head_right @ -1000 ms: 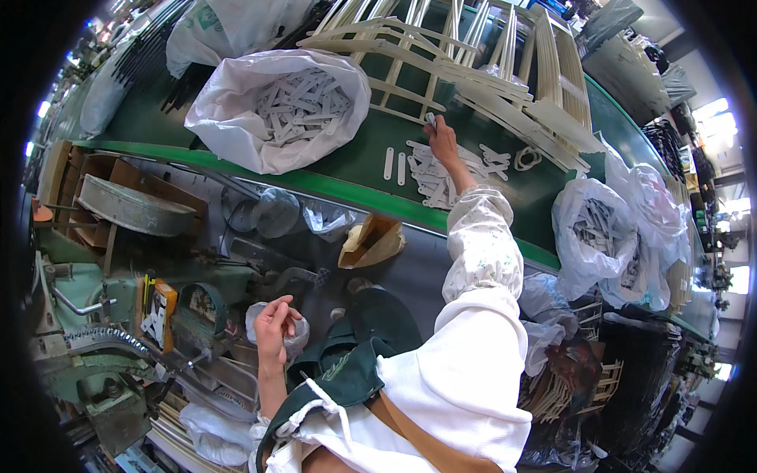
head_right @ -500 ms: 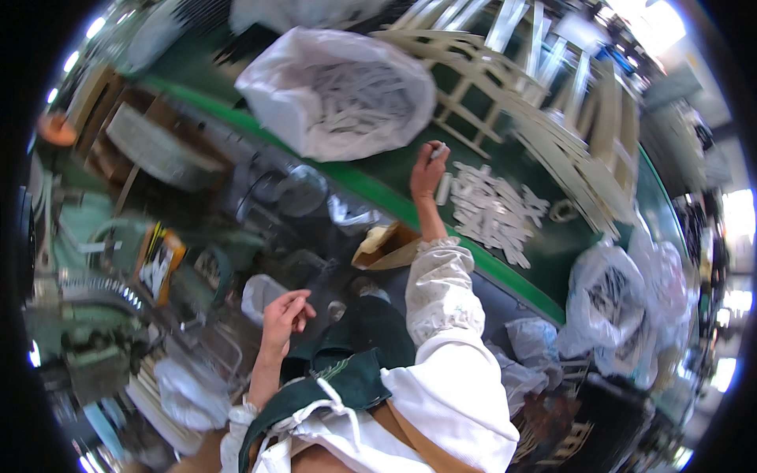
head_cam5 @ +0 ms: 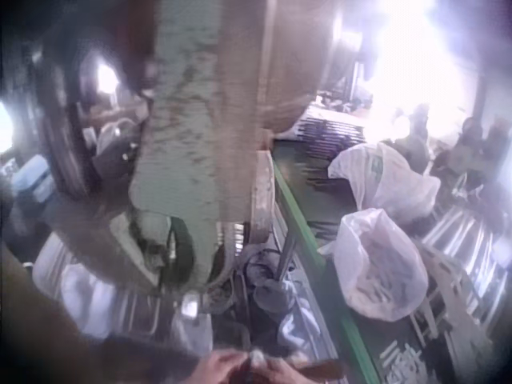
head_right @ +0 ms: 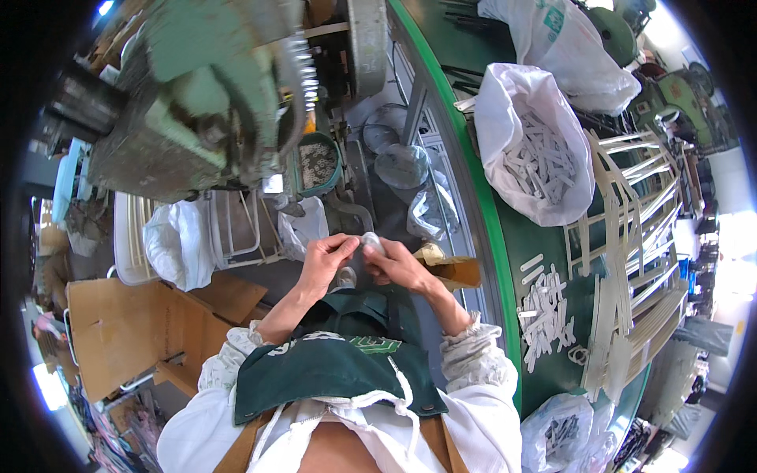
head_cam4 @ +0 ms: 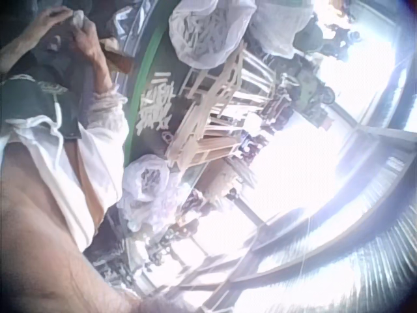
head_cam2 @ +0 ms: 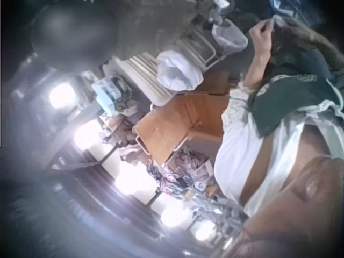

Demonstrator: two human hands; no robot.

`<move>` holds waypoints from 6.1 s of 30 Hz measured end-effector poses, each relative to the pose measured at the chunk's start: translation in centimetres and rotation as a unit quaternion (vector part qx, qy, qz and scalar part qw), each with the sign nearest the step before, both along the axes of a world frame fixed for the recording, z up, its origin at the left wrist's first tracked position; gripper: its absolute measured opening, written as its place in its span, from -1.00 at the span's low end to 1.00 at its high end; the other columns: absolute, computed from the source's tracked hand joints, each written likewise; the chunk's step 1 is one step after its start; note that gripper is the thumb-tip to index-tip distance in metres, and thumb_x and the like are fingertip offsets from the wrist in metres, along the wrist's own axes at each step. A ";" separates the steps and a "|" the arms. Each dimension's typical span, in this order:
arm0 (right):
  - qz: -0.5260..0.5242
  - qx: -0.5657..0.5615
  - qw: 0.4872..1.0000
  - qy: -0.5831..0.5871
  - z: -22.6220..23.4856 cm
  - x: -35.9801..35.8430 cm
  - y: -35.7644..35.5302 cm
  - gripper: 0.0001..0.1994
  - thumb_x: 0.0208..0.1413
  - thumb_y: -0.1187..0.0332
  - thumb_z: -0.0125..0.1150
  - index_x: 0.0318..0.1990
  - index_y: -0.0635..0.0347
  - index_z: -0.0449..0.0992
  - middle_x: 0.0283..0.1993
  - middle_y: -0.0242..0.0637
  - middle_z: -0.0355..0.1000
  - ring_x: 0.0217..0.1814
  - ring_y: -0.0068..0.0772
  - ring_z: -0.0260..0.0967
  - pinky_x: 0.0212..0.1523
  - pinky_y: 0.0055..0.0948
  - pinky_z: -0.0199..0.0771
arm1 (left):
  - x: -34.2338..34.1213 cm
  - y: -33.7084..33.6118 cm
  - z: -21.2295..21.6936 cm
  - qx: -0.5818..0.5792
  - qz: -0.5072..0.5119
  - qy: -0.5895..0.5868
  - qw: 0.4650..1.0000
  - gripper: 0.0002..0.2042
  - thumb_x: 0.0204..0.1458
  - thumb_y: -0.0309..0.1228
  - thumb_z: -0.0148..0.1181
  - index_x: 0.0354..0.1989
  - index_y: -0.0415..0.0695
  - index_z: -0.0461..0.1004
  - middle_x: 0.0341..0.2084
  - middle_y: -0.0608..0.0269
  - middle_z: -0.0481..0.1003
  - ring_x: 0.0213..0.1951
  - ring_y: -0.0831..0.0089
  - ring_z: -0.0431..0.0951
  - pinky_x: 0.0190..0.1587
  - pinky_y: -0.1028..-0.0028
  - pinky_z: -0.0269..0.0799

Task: The person repeatedly picks up small white plastic pieces and inserts them into a machine to process or assemble them. The person handles the pieces one at a time, places them into the machine, and then collects the processed pieces.

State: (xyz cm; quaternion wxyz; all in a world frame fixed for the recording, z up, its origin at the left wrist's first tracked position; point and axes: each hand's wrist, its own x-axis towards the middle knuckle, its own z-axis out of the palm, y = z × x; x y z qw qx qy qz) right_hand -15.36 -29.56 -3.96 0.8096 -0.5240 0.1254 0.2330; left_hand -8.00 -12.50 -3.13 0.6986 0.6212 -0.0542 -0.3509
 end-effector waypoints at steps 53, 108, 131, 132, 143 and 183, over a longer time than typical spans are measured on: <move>-0.092 -0.255 0.961 0.060 -1.9 20.1 7.7 -0.81 0.13 0.29 -0.03 -0.52 0.03 0.24 -0.61 -0.56 0.12 -0.62 -0.70 -0.01 -0.62 -0.62 -0.05 | 21.1 46.1 -23.1 0.531 0.220 -0.282 0.768 -0.59 -0.13 -0.48 0.06 -0.04 -0.38 0.31 -0.15 -0.31 0.35 -0.06 -0.14 0.36 -0.01 0.17 0.28; 0.077 -0.454 0.764 -0.451 0.2 16.4 7.1 -0.72 0.04 0.51 0.15 -0.05 0.26 0.50 -0.45 -0.40 0.37 -0.53 -0.62 0.22 -0.57 -0.61 0.21 | 10.2 24.7 -1.1 -0.269 0.274 0.141 0.912 -0.76 0.20 -0.20 -0.03 -0.27 -0.14 0.28 -0.52 0.34 0.26 -0.51 0.56 0.25 -0.42 0.54 0.26; 0.185 -0.139 0.956 -0.183 7.9 5.7 12.9 -0.80 0.02 0.35 0.31 -0.26 0.29 0.55 -0.41 -0.41 0.49 -0.44 -0.72 0.30 -0.40 -0.62 0.32 | -2.5 16.3 5.9 -0.160 -0.177 0.268 0.933 -0.55 -0.18 -0.53 0.35 -0.07 -0.24 0.34 -0.36 0.19 0.50 -0.31 0.39 0.55 -0.19 0.45 0.44; 0.153 -0.121 0.966 -0.170 8.2 5.6 12.8 -0.81 0.01 0.37 0.30 -0.25 0.29 0.55 -0.43 -0.42 0.48 -0.48 -0.75 0.27 -0.47 -0.64 0.27 | -2.6 16.5 6.0 -0.182 -0.169 0.283 0.926 -0.53 -0.19 -0.52 0.36 -0.05 -0.24 0.34 -0.36 0.19 0.50 -0.30 0.37 0.55 -0.16 0.44 0.43; 0.007 -0.113 0.991 -0.077 8.3 7.2 9.2 -0.77 0.03 0.33 0.30 -0.25 0.34 0.54 -0.63 -0.51 0.30 -0.69 -0.80 0.07 -0.71 -0.69 -0.05 | -4.6 17.4 0.9 -0.252 0.116 0.448 0.850 -0.90 0.00 -0.45 0.09 -0.39 -0.08 0.29 -0.73 0.45 0.16 -0.74 0.61 0.12 -0.69 0.66 -0.02; -0.070 -0.295 0.941 -0.150 5.2 11.5 11.5 -0.69 0.12 0.23 0.21 -0.56 0.26 0.48 -0.66 -0.46 0.37 -0.57 -0.70 0.18 -0.52 -0.55 0.16 | 9.2 13.1 4.2 -0.002 0.161 -0.013 0.987 -0.86 0.03 -0.46 0.17 -0.40 -0.32 0.48 -0.73 0.27 0.40 -0.78 0.65 0.25 -0.73 0.63 0.07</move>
